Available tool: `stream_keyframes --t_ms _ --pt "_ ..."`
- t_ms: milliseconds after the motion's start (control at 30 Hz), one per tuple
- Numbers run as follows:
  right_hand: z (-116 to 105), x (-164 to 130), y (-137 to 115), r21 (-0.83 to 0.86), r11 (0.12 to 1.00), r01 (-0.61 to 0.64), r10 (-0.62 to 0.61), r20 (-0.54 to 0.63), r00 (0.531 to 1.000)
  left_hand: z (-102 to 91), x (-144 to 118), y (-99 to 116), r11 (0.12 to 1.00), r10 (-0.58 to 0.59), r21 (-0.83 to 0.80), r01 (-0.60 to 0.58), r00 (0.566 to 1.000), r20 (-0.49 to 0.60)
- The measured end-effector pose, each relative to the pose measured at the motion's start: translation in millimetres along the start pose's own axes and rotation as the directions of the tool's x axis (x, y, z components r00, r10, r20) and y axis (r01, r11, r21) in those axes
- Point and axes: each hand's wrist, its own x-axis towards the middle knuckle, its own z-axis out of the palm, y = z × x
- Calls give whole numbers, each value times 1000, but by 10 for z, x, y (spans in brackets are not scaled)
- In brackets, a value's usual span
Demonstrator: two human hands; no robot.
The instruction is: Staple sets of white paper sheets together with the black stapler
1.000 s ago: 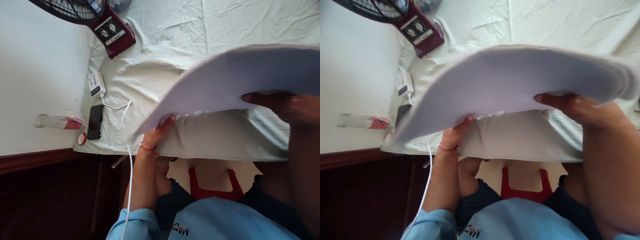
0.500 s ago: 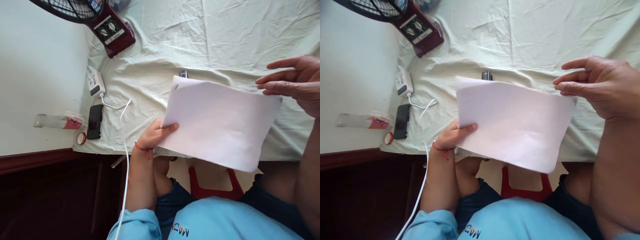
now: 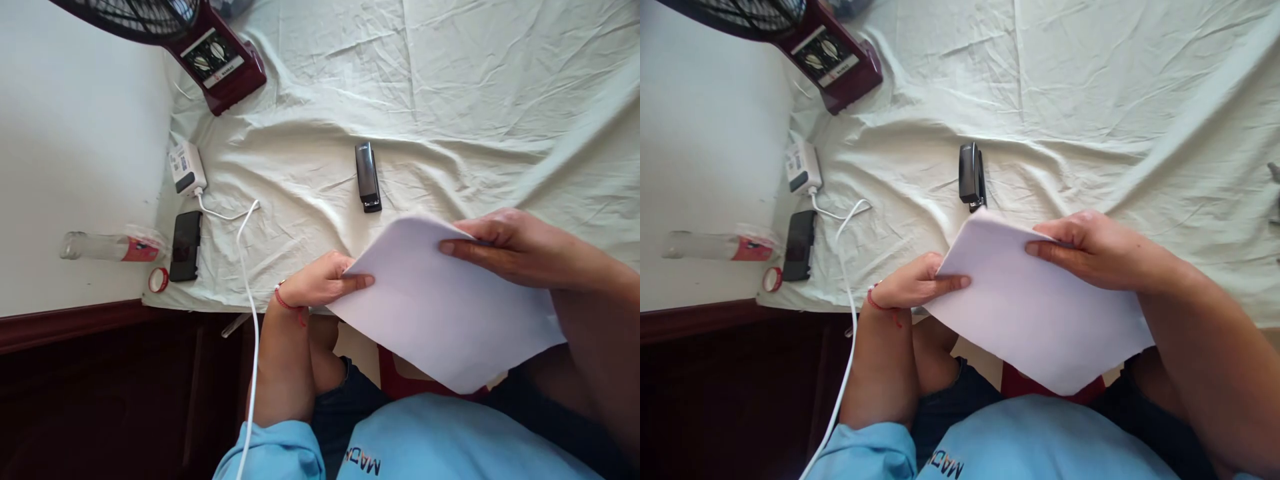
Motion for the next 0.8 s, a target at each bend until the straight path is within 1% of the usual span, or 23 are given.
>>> stream_keyframes --t_ms 67,100,133,200,267,300,333,400,467,500,533,600,633,667,733,767,800 --pt "28 39 26 67 996 -66 68 -30 997 2 5 -32 990 -10 -138 -9 990 -138" --pt "19 50 42 111 988 -106 111 -38 993 0 18 -52 979 -13 -202 -35 972 -234" --pt "0 55 57 170 973 -153 166 -65 984 -2 38 -73 966 -11 -246 -77 942 -336" --pt "-49 50 82 267 929 -258 291 -92 952 -5 103 -116 949 -4 -274 -157 861 -508" --pt "-94 33 101 318 883 -345 390 -86 917 5 189 -152 947 1 -252 -197 790 -614" --pt "-111 24 111 321 870 -375 417 -70 906 17 234 -166 953 8 -225 -203 758 -652" --pt "-125 16 121 309 868 -388 421 -46 906 33 279 -176 960 17 -192 -204 727 -687" --pt "-143 4 145 275 883 -380 386 33 922 72 359 -192 973 53 -106 -204 647 -761" --pt "-143 3 163 290 888 -357 337 117 934 112 422 -201 981 115 2 -194 573 -811" --pt "-135 6 165 326 882 -339 312 134 941 128 446 -203 981 154 63 -181 549 -822" --pt "-124 11 159 369 873 -320 295 125 947 141 465 -204 979 193 121 -167 535 -823" --pt "-95 26 124 441 857 -267 276 45 960 157 492 -203 969 246 203 -140 528 -813" --pt "-81 35 97 457 853 -253 288 -8 958 160 502 -202 967 253 218 -128 528 -811" --pt "-69 44 70 461 849 -258 318 -55 947 160 511 -200 969 246 217 -118 526 -814" --pt "-57 64 32 459 832 -311 406 -122 906 157 528 -197 977 212 187 -101 508 -835" --pt "-57 76 31 446 835 -323 425 -149 893 155 537 -197 980 198 175 -94 495 -846" --pt "-61 90 47 422 852 -311 413 -177 893 154 546 -197 981 194 173 -87 482 -855"
